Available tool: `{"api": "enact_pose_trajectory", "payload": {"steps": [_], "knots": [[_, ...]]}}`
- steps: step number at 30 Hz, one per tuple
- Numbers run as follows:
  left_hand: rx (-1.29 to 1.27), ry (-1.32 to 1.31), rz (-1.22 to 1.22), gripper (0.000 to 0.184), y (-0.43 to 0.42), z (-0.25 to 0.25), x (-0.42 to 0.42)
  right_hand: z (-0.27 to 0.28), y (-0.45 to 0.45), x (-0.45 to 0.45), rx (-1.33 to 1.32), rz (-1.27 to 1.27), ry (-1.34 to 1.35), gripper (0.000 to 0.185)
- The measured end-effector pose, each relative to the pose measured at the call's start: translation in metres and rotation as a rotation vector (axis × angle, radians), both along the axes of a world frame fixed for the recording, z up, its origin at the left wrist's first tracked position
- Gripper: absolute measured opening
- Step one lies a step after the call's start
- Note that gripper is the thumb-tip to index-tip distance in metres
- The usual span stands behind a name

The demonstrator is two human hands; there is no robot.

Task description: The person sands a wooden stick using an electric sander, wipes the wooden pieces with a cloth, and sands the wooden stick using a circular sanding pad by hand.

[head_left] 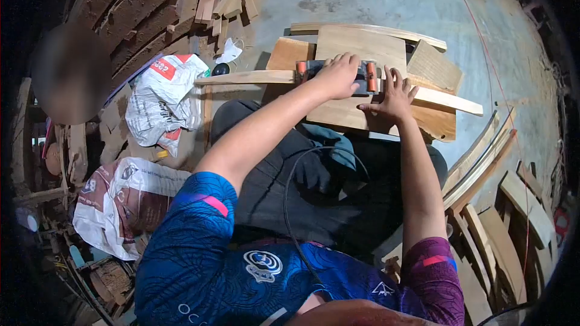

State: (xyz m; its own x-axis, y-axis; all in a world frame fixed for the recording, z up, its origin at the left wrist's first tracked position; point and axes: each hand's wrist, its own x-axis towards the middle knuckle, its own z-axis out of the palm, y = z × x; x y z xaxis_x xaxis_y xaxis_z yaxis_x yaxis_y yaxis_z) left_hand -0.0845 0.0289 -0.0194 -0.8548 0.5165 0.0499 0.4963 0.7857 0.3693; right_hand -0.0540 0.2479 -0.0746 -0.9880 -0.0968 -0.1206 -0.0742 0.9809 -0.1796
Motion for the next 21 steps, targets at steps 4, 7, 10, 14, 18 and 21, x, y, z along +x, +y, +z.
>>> {"api": "enact_pose_trajectory", "payload": {"steps": [4,7,10,14,18,21], "knots": [[-0.017,0.102,0.090,0.072,-0.046,0.029,0.023,0.000,0.000,0.000,-0.026,-0.010,0.003,0.149],[0.057,-0.092,0.379,0.082,-0.112,0.006,0.026,0.004,-0.002,-0.001,-0.043,-0.032,-0.033,0.155],[0.211,-0.393,0.557,0.088,-0.146,-0.022,0.010,0.002,0.001,-0.001,-0.132,-0.036,0.008,0.157],[-0.010,-0.479,0.634,0.048,-0.133,-0.015,-0.004,0.017,-0.007,0.001,-0.356,-0.064,0.126,0.145],[-0.141,-0.333,0.572,0.035,-0.141,-0.082,-0.019,0.044,-0.074,-0.009,-0.368,0.003,0.436,0.076],[-0.153,-0.397,0.665,0.034,-0.131,-0.029,-0.006,0.044,-0.143,-0.013,-0.318,-0.109,0.380,0.059]]}}
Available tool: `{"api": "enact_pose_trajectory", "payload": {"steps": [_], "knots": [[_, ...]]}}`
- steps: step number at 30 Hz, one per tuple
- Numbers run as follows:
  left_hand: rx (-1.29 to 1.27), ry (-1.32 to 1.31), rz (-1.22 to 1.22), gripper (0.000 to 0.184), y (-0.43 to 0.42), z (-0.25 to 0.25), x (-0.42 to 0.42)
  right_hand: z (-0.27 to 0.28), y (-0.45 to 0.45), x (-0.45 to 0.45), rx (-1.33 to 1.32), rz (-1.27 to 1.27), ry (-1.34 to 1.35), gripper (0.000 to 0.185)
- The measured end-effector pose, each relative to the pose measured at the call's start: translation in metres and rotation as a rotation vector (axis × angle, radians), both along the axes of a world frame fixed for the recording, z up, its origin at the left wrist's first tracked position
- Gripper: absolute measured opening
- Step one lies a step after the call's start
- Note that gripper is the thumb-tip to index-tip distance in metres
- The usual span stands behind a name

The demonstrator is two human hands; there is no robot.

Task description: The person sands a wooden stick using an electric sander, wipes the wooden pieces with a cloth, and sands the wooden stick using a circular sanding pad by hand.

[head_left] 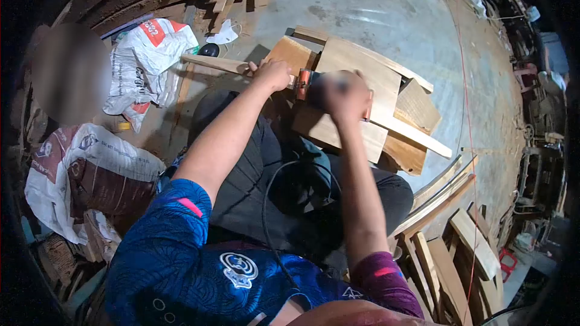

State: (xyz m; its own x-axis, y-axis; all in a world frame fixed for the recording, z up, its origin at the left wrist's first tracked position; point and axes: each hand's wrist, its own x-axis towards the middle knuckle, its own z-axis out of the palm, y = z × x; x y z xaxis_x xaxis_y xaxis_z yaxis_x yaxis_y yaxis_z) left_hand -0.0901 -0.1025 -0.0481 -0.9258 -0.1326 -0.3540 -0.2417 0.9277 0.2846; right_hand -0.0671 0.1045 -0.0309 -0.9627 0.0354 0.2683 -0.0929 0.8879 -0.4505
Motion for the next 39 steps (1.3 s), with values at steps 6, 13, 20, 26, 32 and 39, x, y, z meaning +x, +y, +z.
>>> {"api": "enact_pose_trajectory", "payload": {"steps": [6,13,20,26,32,39], "knots": [[0.111,-0.071,-0.054,0.046,-0.011,0.012,0.006,-0.006,-0.002,0.015,0.277,0.003,0.040,0.053],[-0.065,-0.130,-0.205,0.045,0.002,-0.005,0.003,-0.019,0.178,0.002,0.269,-0.229,-0.073,0.061],[-0.153,0.062,-0.201,0.033,0.004,-0.045,-0.004,0.010,0.076,0.014,0.375,-0.328,-0.253,0.080],[-0.084,0.056,-0.218,0.027,0.006,-0.035,0.001,0.009,-0.021,0.042,0.334,0.031,-0.178,0.064],[-0.150,0.048,-0.242,0.023,0.010,-0.014,0.005,0.009,0.152,0.010,0.284,-0.233,-0.204,0.064],[-0.189,0.111,-0.276,0.017,0.010,-0.028,-0.003,-0.006,0.228,-0.005,0.392,-0.463,-0.210,0.065]]}}
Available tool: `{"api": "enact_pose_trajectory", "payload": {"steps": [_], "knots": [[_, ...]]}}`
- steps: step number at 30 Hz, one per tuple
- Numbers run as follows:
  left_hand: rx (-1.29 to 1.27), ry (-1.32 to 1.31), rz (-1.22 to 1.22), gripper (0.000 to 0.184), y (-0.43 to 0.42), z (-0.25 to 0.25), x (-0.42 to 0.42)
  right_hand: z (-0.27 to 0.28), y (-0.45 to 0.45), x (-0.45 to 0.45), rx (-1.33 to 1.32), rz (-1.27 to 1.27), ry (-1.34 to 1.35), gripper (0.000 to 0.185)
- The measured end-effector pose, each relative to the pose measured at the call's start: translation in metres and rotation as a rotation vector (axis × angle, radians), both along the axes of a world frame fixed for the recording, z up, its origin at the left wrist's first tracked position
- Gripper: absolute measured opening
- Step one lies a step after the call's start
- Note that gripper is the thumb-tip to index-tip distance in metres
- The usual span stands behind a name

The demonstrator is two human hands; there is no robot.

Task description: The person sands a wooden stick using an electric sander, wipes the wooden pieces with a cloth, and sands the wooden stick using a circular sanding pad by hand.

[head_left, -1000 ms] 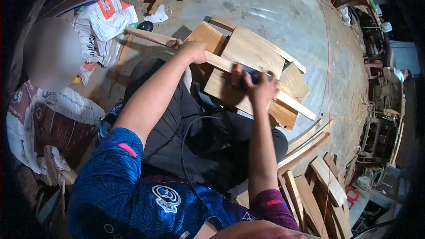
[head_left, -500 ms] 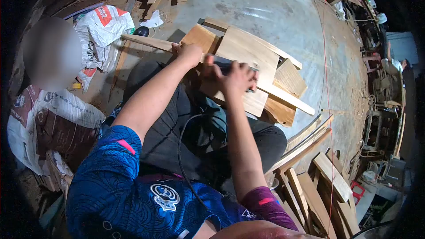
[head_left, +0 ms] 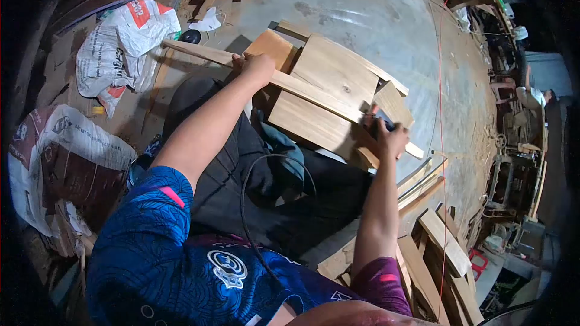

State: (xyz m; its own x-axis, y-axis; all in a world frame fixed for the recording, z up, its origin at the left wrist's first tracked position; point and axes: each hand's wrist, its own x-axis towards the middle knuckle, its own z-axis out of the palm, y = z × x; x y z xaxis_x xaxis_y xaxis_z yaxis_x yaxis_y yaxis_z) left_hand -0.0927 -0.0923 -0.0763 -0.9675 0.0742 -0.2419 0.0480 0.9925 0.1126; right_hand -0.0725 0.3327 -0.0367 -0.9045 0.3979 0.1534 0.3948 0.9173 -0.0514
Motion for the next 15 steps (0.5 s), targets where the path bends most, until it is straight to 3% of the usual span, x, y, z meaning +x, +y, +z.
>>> {"api": "enact_pose_trajectory", "payload": {"steps": [1,4,7,8,9,12,15], "knots": [[-0.008,0.000,-0.012,0.017,-0.001,-0.004,-0.002,-0.012,-0.018,-0.005,0.054,0.071,0.042,0.066],[-0.038,-0.016,-0.035,0.018,-0.004,-0.016,-0.003,0.006,-0.123,-0.004,-0.025,0.257,-0.157,0.078],[0.019,0.023,0.043,0.020,-0.007,-0.001,0.005,0.006,-0.205,0.018,-0.040,0.463,0.007,0.072],[0.096,0.058,0.128,0.022,-0.012,0.007,0.010,0.010,-0.208,0.020,-0.103,0.498,0.007,0.071],[0.059,0.007,0.053,0.025,-0.034,-0.045,-0.005,0.012,-0.210,0.025,-0.168,0.536,0.001,0.070],[0.114,-0.073,0.161,0.028,-0.037,-0.020,0.009,0.000,-0.161,0.023,-0.074,0.658,0.192,0.065],[0.014,-0.018,0.188,0.026,-0.038,-0.060,-0.004,0.001,-0.076,0.015,-0.060,0.470,0.116,0.059]]}}
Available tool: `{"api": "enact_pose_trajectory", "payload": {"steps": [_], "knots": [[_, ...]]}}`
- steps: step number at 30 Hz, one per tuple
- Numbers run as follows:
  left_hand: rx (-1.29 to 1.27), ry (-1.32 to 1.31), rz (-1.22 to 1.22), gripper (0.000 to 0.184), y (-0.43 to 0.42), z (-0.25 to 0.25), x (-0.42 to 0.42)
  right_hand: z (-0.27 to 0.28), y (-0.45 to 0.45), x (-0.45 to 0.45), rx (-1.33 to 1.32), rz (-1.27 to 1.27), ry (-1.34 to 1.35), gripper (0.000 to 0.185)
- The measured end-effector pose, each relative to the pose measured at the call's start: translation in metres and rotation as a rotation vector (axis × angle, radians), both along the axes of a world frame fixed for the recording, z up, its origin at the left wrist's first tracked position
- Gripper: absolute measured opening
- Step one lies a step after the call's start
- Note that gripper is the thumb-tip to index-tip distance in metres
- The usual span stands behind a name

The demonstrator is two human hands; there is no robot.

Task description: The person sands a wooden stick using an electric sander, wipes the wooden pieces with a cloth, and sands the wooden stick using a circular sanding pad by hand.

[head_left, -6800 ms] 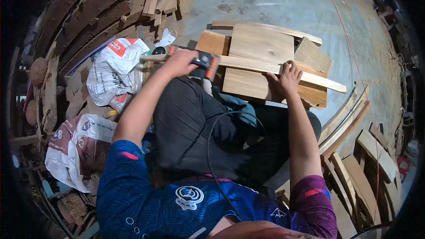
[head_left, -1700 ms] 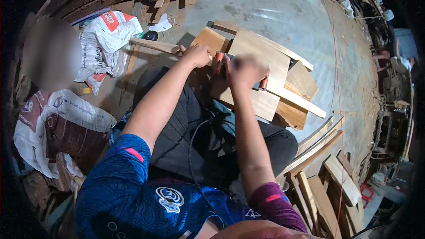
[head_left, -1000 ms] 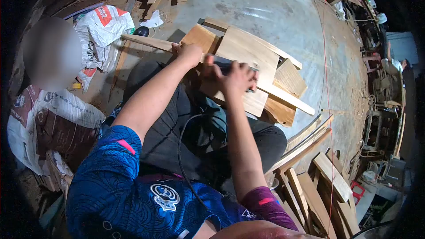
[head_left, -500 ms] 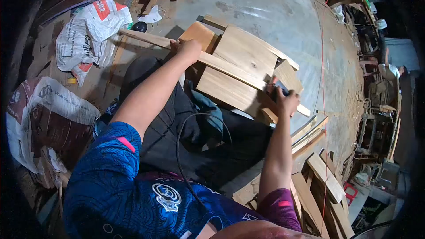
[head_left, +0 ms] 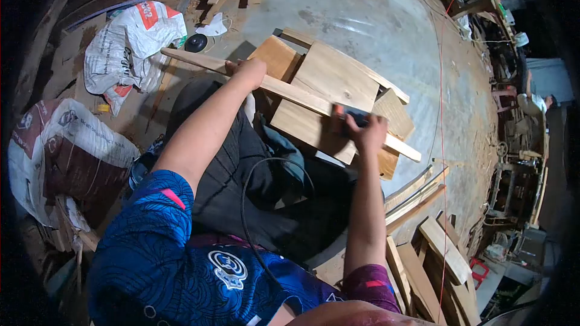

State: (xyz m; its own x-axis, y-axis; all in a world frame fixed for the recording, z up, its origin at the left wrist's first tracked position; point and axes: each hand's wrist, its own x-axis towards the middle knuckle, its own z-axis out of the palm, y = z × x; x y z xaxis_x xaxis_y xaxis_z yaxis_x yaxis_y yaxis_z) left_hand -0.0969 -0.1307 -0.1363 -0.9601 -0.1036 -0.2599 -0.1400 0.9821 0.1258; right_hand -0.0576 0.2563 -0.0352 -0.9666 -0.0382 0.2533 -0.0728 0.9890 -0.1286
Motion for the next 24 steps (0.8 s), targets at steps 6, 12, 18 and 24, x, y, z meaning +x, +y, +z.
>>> {"api": "enact_pose_trajectory", "payload": {"steps": [6,12,18,24], "knots": [[-0.101,-0.033,-0.053,0.029,0.013,0.026,0.002,0.004,0.117,-0.013,0.097,-0.411,-0.205,0.071],[-0.027,-0.207,-0.086,0.041,0.013,0.062,0.001,0.041,-0.076,-0.008,0.156,-0.252,-0.343,0.072],[0.056,-0.134,-0.086,0.046,0.012,0.088,0.016,0.024,-0.098,0.009,0.015,0.091,-0.218,0.066],[-0.046,-0.126,-0.122,0.041,0.012,0.063,0.003,-0.010,0.159,-0.016,0.037,-0.302,-0.134,0.067]]}}
